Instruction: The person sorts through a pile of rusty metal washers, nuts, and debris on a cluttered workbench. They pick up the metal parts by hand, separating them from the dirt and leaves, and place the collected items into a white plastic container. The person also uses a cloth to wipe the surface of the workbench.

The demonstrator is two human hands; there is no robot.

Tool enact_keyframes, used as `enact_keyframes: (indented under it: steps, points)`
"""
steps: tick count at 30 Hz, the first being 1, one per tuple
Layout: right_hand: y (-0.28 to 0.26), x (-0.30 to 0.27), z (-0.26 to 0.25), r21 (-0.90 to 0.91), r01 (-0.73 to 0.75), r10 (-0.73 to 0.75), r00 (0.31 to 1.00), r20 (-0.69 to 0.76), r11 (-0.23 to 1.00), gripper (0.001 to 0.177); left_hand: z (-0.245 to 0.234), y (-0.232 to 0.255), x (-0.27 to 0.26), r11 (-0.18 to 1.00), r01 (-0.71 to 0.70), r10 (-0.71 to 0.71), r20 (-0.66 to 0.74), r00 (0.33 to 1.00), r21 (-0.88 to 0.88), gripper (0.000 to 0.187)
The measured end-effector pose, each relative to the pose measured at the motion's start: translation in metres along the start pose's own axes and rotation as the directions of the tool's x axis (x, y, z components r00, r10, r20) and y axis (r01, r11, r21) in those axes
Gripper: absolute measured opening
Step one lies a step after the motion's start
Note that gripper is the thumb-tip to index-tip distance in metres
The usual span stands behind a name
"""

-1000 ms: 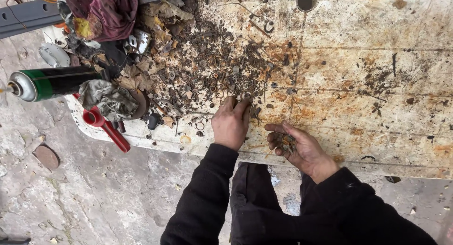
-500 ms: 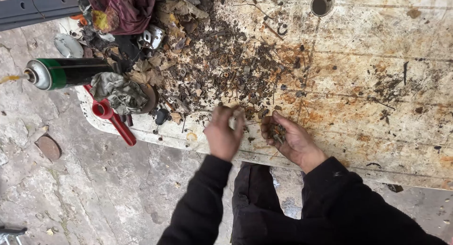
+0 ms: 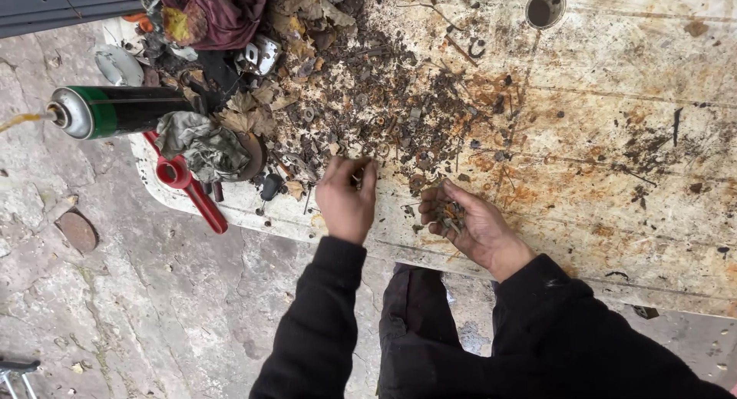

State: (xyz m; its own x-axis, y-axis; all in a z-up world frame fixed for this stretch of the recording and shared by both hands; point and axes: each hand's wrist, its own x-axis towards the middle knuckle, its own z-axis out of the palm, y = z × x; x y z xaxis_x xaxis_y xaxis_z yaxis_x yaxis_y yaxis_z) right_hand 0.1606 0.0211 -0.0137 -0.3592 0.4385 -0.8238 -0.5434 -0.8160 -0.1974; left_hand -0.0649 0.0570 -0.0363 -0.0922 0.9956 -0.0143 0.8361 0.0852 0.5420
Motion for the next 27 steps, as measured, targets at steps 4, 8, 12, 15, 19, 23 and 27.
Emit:
enact_keyframes:
  steps: [4,8,12,15,19,23,27]
  points:
    - [-0.007,0.004,0.020,0.002,-0.015,0.015,0.999,-0.035,1.000,0.034,-0.017,0.019,-0.023,0.918,0.209,-0.210,0.034,0.977,-0.336,0.015]
    - [-0.006,0.008,0.027,0.015,-0.050,0.050,0.997,-0.055,0.999,0.033,-0.031,0.048,-0.037,0.912,0.070,-0.089,-0.029,0.996,-0.404,0.015]
    - [0.007,0.016,0.012,-0.017,-0.039,0.038,0.999,-0.026,0.999,0.033,-0.022,0.027,-0.025,0.964,-0.033,0.060,0.094,0.994,-0.263,0.013]
    - [0.007,0.016,0.009,-0.042,-0.026,0.026,1.000,-0.013,0.999,0.034,-0.010,0.006,-0.007,0.998,-0.068,0.068,0.042,0.997,0.017,0.013]
    - [0.000,0.008,0.018,-0.059,-0.024,0.022,0.999,-0.036,0.998,0.035,0.010,-0.010,-0.010,0.931,-0.300,0.290,0.082,0.954,0.206,0.012]
    - [0.000,0.015,0.022,-0.007,-0.047,0.046,0.994,-0.099,0.999,0.032,0.001,0.013,-0.024,0.971,-0.232,0.228,0.074,0.971,0.053,0.010]
    - [0.002,0.022,0.019,0.008,-0.048,0.048,0.994,-0.097,0.999,0.028,-0.003,0.009,-0.012,0.974,-0.172,0.178,0.029,0.984,-0.145,0.012]
